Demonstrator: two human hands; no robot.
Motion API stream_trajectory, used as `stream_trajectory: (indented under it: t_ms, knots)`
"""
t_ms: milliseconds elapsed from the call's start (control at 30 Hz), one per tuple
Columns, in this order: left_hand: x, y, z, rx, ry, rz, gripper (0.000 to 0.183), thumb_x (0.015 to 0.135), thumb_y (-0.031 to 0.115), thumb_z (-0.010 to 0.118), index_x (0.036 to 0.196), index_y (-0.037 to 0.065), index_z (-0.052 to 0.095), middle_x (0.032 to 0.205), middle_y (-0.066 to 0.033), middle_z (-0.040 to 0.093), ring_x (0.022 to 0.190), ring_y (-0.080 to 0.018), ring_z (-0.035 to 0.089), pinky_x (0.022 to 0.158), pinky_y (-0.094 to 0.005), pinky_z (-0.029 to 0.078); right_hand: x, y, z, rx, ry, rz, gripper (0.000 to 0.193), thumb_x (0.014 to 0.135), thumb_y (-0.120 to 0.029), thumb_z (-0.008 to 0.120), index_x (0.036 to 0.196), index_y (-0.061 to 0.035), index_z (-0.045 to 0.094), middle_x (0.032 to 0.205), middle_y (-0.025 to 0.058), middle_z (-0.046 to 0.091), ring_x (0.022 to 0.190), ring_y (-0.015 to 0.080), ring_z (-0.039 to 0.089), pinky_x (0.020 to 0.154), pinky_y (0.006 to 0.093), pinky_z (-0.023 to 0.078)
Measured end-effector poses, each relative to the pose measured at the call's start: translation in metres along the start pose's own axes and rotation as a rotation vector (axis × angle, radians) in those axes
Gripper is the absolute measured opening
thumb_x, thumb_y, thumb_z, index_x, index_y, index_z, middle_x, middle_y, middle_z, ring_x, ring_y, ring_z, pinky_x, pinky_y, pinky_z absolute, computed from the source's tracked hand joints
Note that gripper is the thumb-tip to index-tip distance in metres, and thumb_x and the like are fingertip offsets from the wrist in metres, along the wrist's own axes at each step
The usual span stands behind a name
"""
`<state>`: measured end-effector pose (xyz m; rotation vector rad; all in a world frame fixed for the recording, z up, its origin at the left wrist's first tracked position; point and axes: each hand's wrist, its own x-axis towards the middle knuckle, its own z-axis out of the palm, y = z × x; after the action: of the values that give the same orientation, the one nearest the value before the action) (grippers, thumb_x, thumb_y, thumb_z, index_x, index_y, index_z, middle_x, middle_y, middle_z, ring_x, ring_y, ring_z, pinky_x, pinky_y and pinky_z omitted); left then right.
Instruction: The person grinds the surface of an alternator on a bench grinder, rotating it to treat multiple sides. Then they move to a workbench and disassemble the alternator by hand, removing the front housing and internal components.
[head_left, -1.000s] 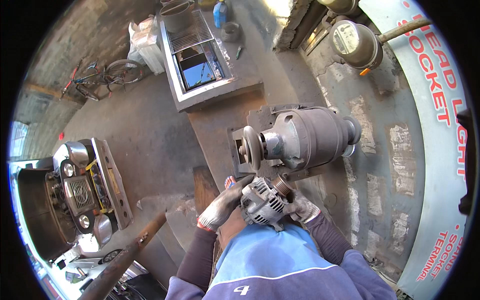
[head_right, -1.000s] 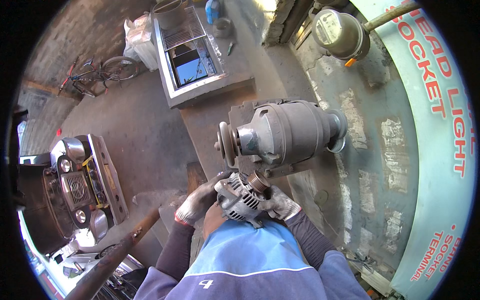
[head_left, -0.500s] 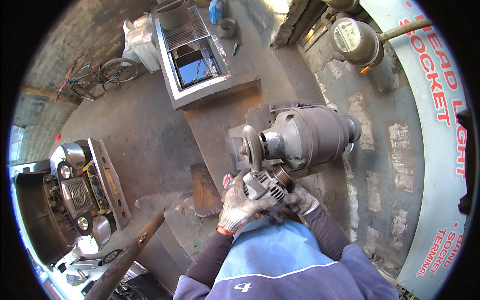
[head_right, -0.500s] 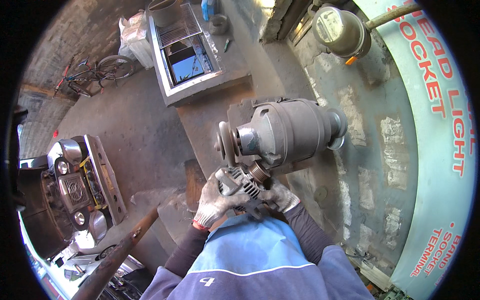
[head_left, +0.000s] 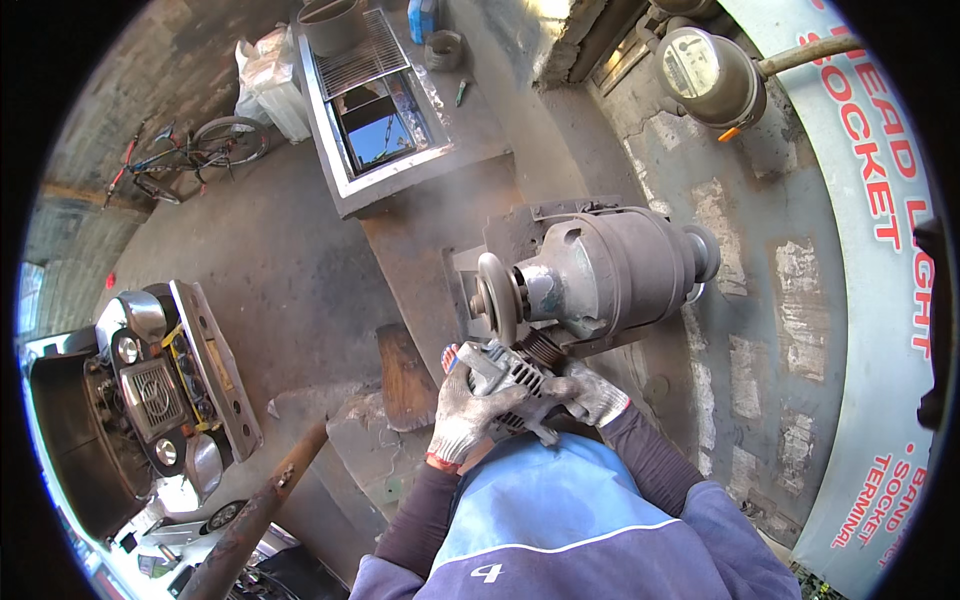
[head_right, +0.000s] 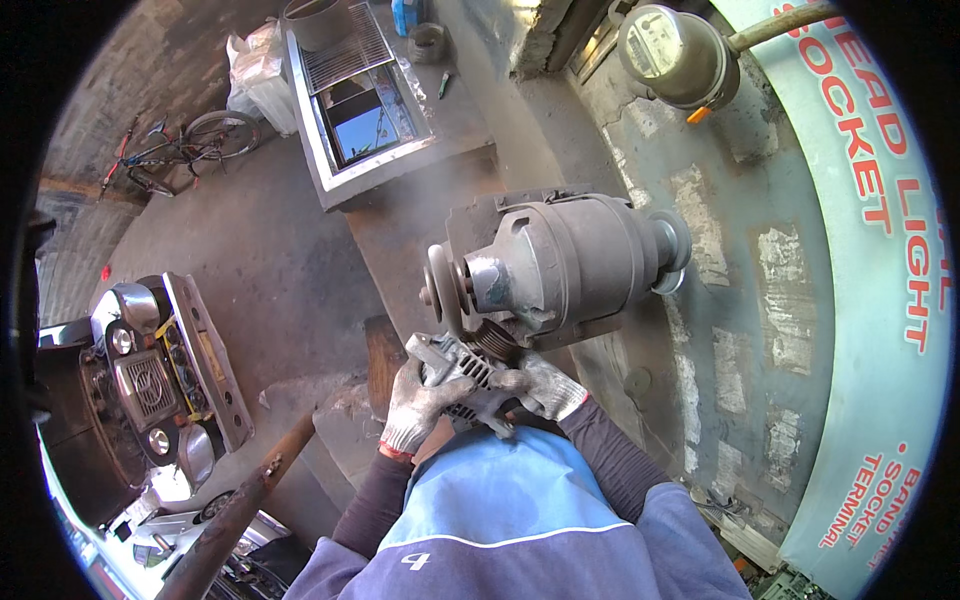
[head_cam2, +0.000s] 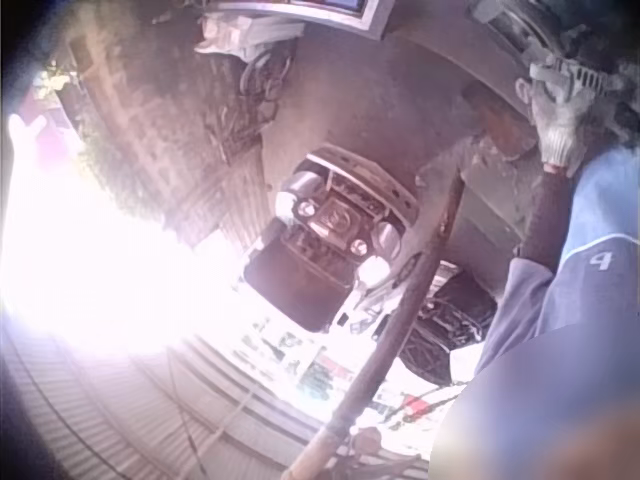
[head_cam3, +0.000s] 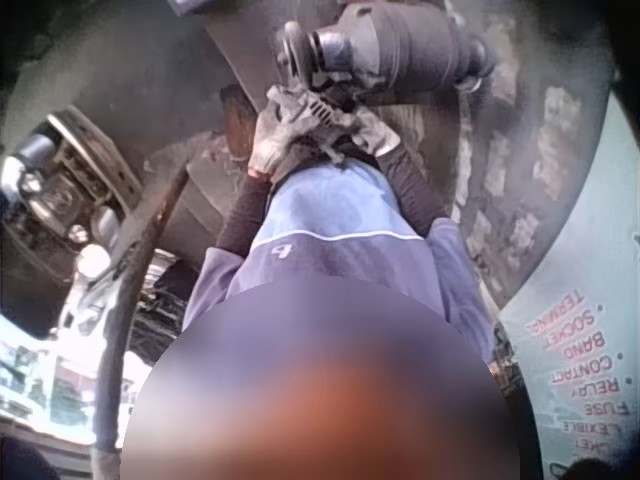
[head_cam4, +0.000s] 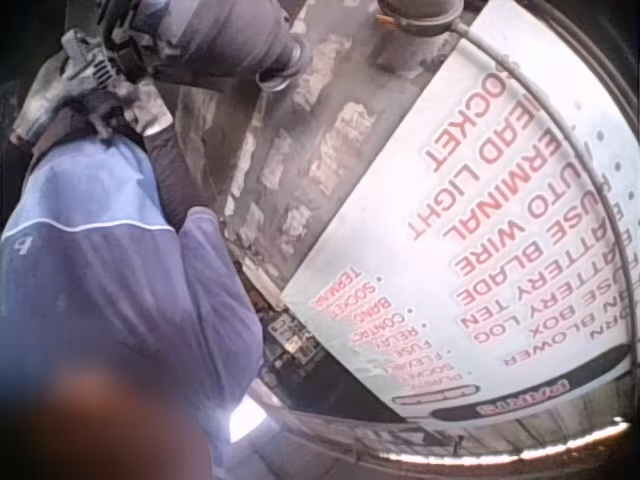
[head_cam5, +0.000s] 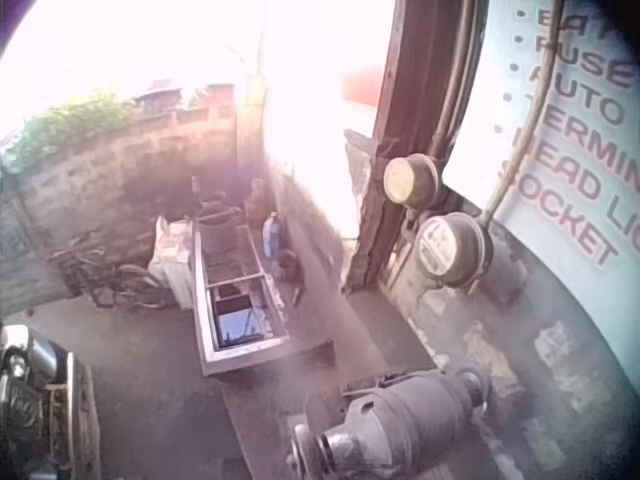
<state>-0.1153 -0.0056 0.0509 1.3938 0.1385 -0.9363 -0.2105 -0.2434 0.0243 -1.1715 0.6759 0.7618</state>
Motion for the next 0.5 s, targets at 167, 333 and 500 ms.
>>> stream_trajectory:
  t_ms: [167, 333, 500]
  knots:
    - [0.006, -0.001, 0.002, -0.041, -0.029, -0.024, 0.069, 0.082, 0.022, 0.093, 0.137, -0.005, 0.061, 0.124, -0.0125, 0.073, 0.111, -0.0193, 0.070, 0.100, -0.0349, 0.057, -0.008, -0.007, 0.008, 0.204, -0.040, -0.141, 0.062, 0.093, -0.040, 0.083, 0.140, -0.0088, 0.059, 0.096, -0.0024, 0.062, 0.049, -0.0020, 0.040, 0.037, 0.0165, 0.031]
    - [0.014, 0.003, 0.009, -0.191, -0.097, -0.001, 0.066, 0.086, 0.019, 0.089, 0.140, -0.004, 0.059, 0.126, -0.0111, 0.072, 0.112, -0.0186, 0.070, 0.099, -0.0343, 0.056, -0.015, -0.021, 0.004, 0.226, 0.041, 0.013, 0.045, 0.098, -0.040, 0.079, 0.128, -0.0072, 0.069, 0.088, -0.0046, 0.065, 0.046, -0.0024, 0.040, 0.035, 0.0170, 0.031]
    - [0.013, 0.006, 0.013, -0.249, -0.111, -0.014, 0.060, 0.088, 0.023, 0.087, 0.135, -0.006, 0.064, 0.121, -0.0107, 0.073, 0.106, -0.0179, 0.070, 0.096, -0.0344, 0.056, -0.020, -0.028, 0.007, 0.291, 0.062, -0.035, 0.045, 0.099, -0.037, 0.078, 0.128, -0.0038, 0.070, 0.096, -0.0032, 0.071, 0.056, -0.0038, 0.051, 0.039, 0.0155, 0.034]
